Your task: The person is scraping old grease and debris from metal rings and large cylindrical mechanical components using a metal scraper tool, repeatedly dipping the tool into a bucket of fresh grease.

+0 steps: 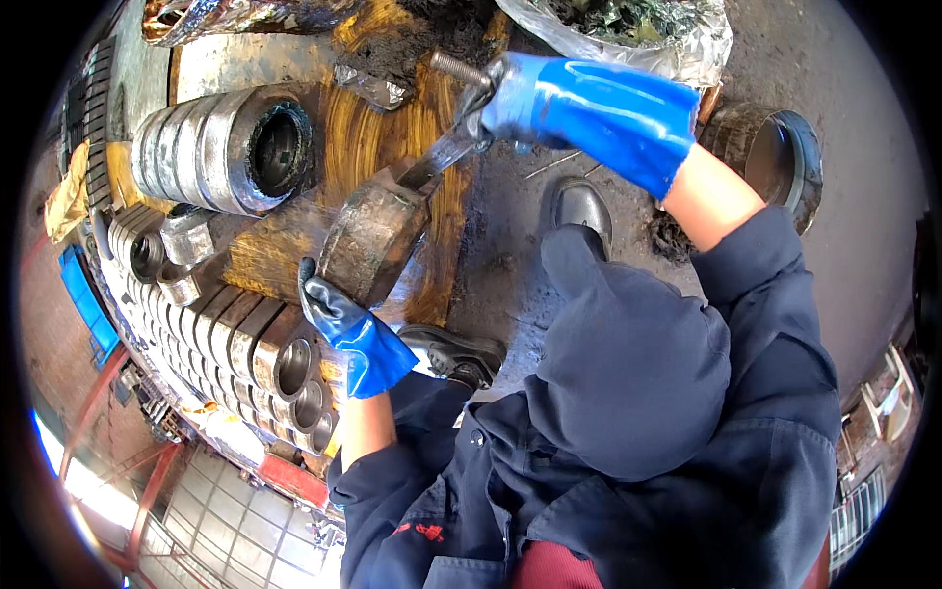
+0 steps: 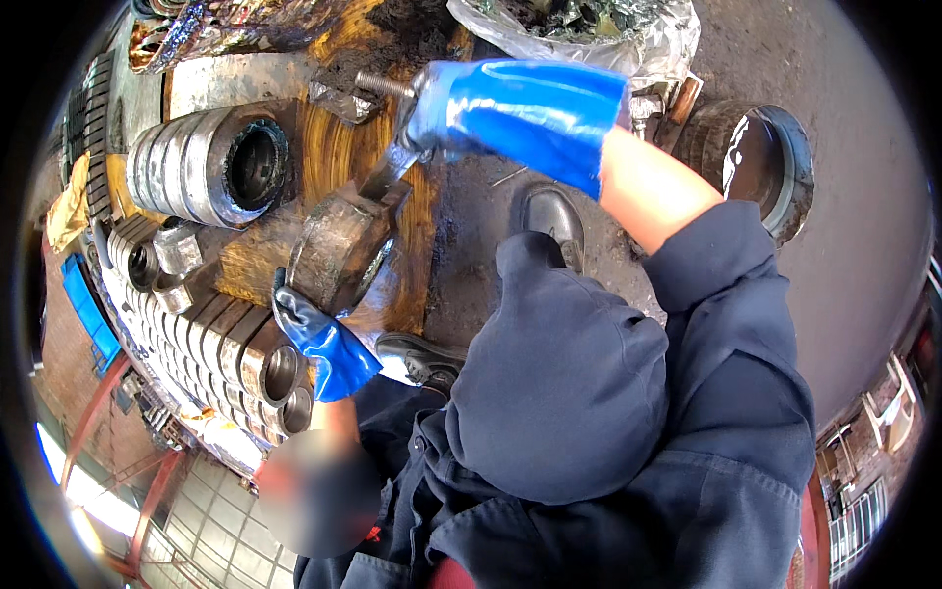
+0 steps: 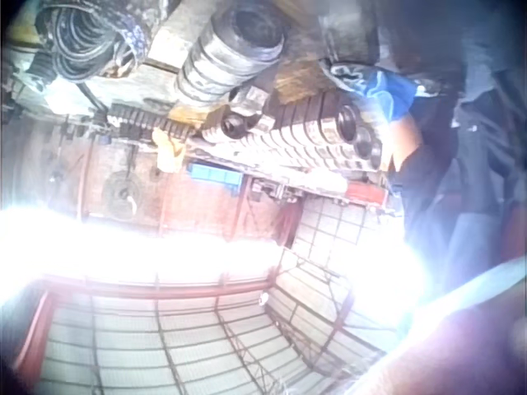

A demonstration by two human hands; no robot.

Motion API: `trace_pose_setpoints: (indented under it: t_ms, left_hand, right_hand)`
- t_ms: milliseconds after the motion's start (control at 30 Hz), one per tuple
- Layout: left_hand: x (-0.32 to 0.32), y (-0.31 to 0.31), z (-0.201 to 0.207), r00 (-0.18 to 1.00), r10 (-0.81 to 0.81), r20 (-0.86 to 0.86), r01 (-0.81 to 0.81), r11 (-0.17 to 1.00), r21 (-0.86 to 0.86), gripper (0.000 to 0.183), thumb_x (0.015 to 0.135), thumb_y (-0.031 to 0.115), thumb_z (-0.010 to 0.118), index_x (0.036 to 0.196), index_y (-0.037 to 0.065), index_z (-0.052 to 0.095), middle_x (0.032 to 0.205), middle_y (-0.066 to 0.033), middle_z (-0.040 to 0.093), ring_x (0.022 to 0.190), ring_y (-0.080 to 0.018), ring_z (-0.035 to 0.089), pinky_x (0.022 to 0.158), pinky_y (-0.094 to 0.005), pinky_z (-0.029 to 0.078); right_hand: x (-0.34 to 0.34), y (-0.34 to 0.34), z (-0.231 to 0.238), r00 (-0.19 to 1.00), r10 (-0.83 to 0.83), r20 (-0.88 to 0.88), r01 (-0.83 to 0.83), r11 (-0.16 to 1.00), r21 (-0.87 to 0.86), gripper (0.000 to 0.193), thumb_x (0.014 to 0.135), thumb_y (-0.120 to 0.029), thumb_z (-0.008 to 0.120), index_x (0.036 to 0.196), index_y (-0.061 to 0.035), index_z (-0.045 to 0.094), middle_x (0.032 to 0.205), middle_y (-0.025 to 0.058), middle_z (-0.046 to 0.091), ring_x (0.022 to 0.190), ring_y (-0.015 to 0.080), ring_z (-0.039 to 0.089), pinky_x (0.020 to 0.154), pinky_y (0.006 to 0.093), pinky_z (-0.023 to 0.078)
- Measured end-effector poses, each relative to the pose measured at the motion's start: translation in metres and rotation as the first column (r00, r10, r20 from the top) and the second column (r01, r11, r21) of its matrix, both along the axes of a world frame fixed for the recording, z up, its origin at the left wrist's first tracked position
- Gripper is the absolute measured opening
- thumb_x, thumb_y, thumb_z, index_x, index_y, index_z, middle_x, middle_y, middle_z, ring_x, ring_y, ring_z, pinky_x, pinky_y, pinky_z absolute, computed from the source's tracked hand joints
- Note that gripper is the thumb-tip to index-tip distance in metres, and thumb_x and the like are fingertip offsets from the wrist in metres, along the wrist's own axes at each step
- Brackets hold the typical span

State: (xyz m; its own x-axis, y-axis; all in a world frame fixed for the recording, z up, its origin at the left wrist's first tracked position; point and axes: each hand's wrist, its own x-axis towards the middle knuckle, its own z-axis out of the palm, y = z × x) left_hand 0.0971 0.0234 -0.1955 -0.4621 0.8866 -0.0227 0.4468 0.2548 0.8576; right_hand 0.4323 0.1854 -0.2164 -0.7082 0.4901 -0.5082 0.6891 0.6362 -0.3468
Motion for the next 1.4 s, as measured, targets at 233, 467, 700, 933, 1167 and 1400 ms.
trace_pose_setpoints:
  t_ms: [233, 467, 700, 933, 1167, 1400]
  left_hand:
    - [-0.016, 0.007, -0.018, 0.993, -0.051, -0.106, 0.053, 0.998, 0.023, 0.061, 0.099, 0.045, 0.039, 0.127, -0.009, 0.048, 0.123, -0.0218, 0.055, 0.110, -0.0277, 0.055, 0.097, -0.0388, 0.043]
    - [-0.020, 0.001, -0.016, 0.995, -0.038, -0.096, 0.040, 0.999, 0.022, 0.052, 0.100, 0.037, 0.040, 0.129, -0.006, 0.047, 0.119, -0.0194, 0.057, 0.103, -0.0251, 0.058, 0.090, -0.0375, 0.049]
    - [-0.033, 0.001, -0.031, 0.977, -0.037, -0.209, 0.065, 0.990, 0.127, 0.045, 0.101, 0.030, 0.040, 0.124, -0.007, 0.052, 0.111, -0.0171, 0.060, 0.096, -0.0223, 0.060, 0.087, -0.0354, 0.049]
    - [-0.025, 0.001, -0.024, 0.960, 0.045, -0.275, -0.002, 0.988, 0.156, 0.036, 0.099, 0.020, 0.042, 0.118, -0.007, 0.057, 0.110, -0.0154, 0.063, 0.099, -0.0227, 0.059, 0.092, -0.0350, 0.046]
    - [-0.025, 0.003, -0.020, 0.955, 0.052, -0.291, -0.001, 0.985, 0.175, 0.031, 0.097, 0.016, 0.045, 0.112, -0.007, 0.060, 0.109, -0.0181, 0.064, 0.102, -0.0254, 0.059, 0.095, -0.0359, 0.044]
    - [-0.021, 0.006, -0.021, 0.952, 0.066, -0.299, -0.013, 0.984, 0.176, 0.030, 0.096, 0.015, 0.046, 0.112, -0.007, 0.060, 0.108, -0.0184, 0.064, 0.102, -0.0255, 0.059, 0.094, -0.0354, 0.044]
  right_hand:
    - [0.023, -0.037, -0.100, 0.629, -0.343, -0.697, 0.431, 0.901, -0.055, 0.015, 0.086, -0.021, 0.060, 0.086, -0.0082, 0.068, 0.067, 0.0059, 0.064, 0.052, 0.0163, 0.056, 0.050, 0.0340, 0.048]
    - [-0.008, -0.030, -0.007, 0.584, -0.811, -0.028, 0.666, 0.498, -0.555, 0.027, 0.082, -0.035, 0.066, 0.084, -0.0087, 0.069, 0.060, 0.0065, 0.060, 0.056, 0.0171, 0.056, 0.054, 0.0345, 0.047]
    - [0.043, -0.071, -0.024, 0.359, -0.896, -0.262, 0.438, 0.409, -0.800, 0.025, 0.081, -0.018, 0.062, 0.100, -0.0011, 0.062, 0.077, 0.0029, 0.058, 0.071, 0.0134, 0.053, 0.065, 0.0295, 0.045]
    - [0.052, -0.082, 0.063, 0.502, -0.743, -0.443, 0.333, 0.639, -0.694, 0.022, 0.072, -0.006, 0.061, 0.094, -0.0073, 0.063, 0.078, 0.0034, 0.061, 0.072, 0.0140, 0.057, 0.068, 0.0297, 0.047]
    - [0.046, -0.084, 0.050, 0.529, -0.670, -0.521, 0.302, 0.722, -0.623, 0.034, 0.079, -0.011, 0.065, 0.113, -0.0092, 0.062, 0.093, 0.0083, 0.067, 0.082, 0.0183, 0.063, 0.076, 0.0324, 0.050]
    - [0.021, -0.079, 0.011, 0.240, -0.933, -0.269, 0.188, 0.317, -0.930, 0.040, 0.074, 0.003, 0.059, 0.113, -0.0038, 0.064, 0.084, -0.0031, 0.058, 0.076, 0.0050, 0.051, 0.065, 0.0216, 0.044]
